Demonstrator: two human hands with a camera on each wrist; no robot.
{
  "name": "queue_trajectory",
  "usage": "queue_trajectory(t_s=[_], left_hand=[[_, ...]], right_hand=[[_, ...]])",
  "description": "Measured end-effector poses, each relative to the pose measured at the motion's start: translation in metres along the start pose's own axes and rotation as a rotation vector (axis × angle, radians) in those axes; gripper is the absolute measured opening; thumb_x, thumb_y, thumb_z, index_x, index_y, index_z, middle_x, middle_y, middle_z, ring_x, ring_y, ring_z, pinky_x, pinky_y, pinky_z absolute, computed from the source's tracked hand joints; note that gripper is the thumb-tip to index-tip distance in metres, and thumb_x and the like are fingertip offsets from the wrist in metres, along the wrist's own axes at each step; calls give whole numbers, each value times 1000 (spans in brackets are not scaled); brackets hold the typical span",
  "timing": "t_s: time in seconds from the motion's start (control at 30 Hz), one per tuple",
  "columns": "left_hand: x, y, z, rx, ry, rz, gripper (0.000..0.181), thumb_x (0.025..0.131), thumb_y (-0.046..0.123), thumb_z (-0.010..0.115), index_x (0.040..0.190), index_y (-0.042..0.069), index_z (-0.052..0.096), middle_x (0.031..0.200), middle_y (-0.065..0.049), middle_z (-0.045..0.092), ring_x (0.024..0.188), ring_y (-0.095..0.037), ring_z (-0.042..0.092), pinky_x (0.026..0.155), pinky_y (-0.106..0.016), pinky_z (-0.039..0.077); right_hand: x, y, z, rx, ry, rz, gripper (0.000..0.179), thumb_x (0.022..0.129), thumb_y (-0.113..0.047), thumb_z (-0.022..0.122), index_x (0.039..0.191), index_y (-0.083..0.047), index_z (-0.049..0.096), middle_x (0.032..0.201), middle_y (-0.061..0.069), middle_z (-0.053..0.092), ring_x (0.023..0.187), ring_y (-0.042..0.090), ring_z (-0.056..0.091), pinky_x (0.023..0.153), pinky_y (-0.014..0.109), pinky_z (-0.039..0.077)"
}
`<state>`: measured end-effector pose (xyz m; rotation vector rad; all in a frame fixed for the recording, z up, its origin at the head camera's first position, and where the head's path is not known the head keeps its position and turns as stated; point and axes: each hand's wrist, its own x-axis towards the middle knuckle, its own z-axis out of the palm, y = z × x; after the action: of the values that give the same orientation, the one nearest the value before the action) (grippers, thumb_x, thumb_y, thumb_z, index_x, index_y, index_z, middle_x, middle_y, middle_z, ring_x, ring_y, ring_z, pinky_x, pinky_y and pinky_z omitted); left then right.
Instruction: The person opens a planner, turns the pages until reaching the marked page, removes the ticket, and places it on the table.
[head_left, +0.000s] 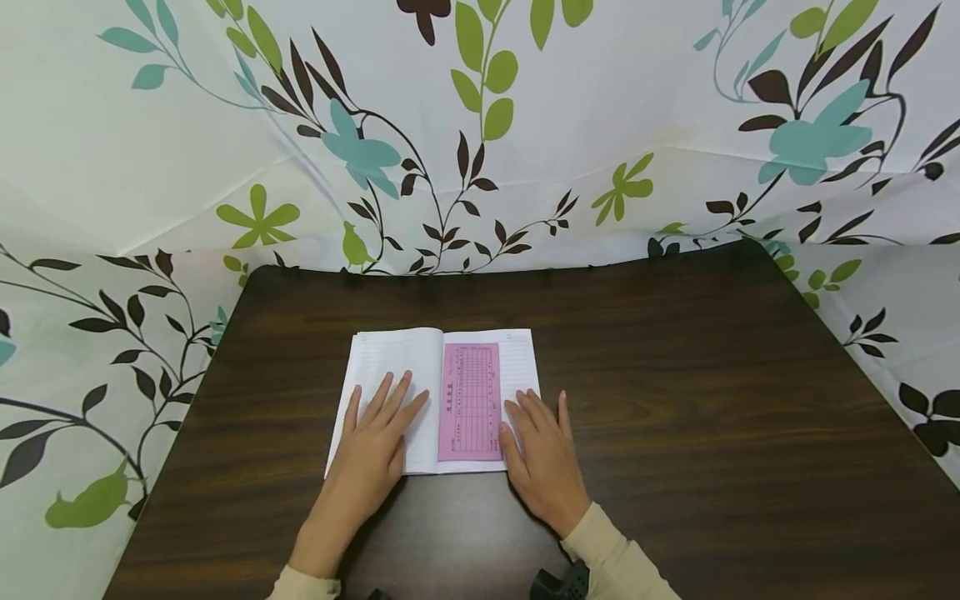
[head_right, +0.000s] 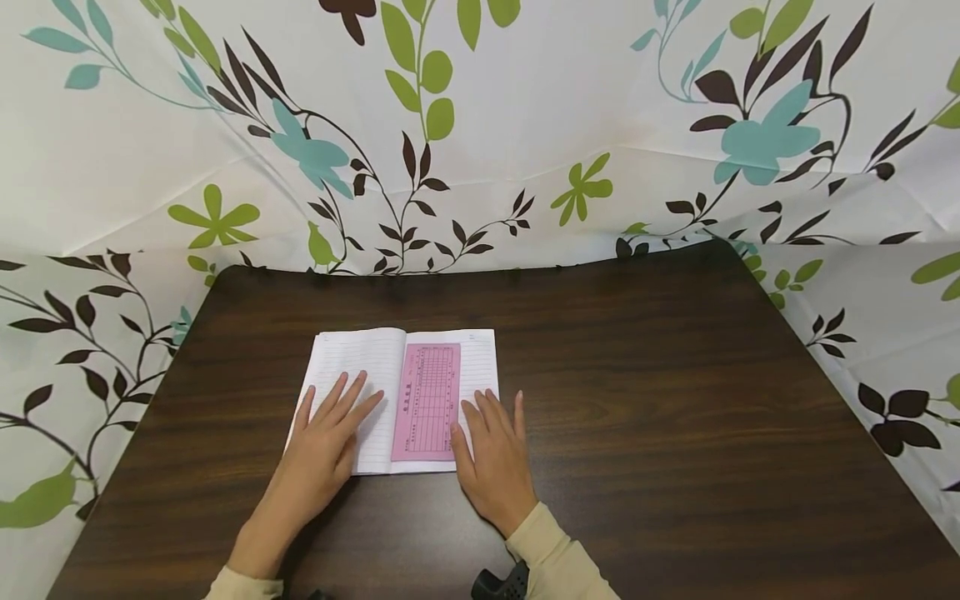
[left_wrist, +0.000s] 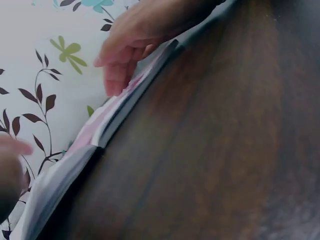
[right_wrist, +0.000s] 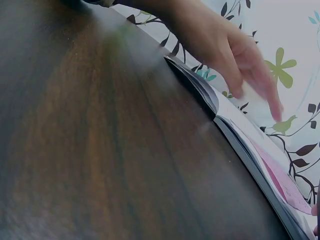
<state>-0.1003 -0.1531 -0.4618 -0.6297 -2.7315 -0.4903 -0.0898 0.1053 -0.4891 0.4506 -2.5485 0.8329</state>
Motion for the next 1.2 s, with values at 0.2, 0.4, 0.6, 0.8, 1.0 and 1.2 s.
queue_trajectory(t_s=[0.2, 0.4, 0.6, 0.8, 1.0, 1.2], left_hand=[[-4, 5, 10, -64, -155, -43, 60, 103, 45, 57, 157, 22, 47, 167, -3, 32, 157, -36, 20, 120, -69, 7], [-9, 4, 13, -70, -227, -109, 63, 106, 47, 51, 161, 16, 40, 167, -7, 33, 156, -39, 21, 120, -68, 8], [-12, 5, 15, -71, -239, -113, 62, 109, 44, 47, 162, 15, 37, 168, -8, 31, 157, -39, 19, 121, -66, 6], [-13, 10, 16, -76, -235, -112, 64, 109, 44, 46, 162, 12, 35, 168, -9, 29, 157, -39, 16, 121, -66, 4], [-15, 15, 12, -84, -234, -129, 65, 109, 45, 47, 162, 11, 34, 168, -11, 29, 157, -39, 15, 121, -67, 4], [-16, 14, 10, -92, -242, -123, 65, 108, 45, 48, 162, 11, 35, 169, -11, 29, 157, -39, 16, 122, -67, 4]], right_hand=[[0, 0, 1, -8, -5, 2, 37, 103, -24, 58, 128, 2, 69, 139, 22, 63, 138, 38, 53, 119, 71, 16], [1, 0, 1, -12, -20, 0, 38, 102, -25, 60, 129, 2, 68, 140, 22, 63, 138, 39, 53, 120, 68, 17], [4, 2, -3, 42, -89, 35, 46, 100, -23, 67, 134, 6, 63, 143, 25, 58, 141, 40, 49, 121, 55, 29], [13, 12, -11, 59, -122, 39, 51, 97, -18, 71, 138, 10, 58, 143, 28, 57, 140, 42, 49, 116, 57, 36], [45, 22, -28, -3, -190, 51, 49, 96, -19, 72, 134, 11, 61, 138, 29, 61, 135, 45, 53, 116, 63, 32], [91, 29, -40, -9, -317, 78, 49, 94, -16, 75, 134, 10, 62, 135, 28, 62, 126, 43, 60, 106, 58, 47]])
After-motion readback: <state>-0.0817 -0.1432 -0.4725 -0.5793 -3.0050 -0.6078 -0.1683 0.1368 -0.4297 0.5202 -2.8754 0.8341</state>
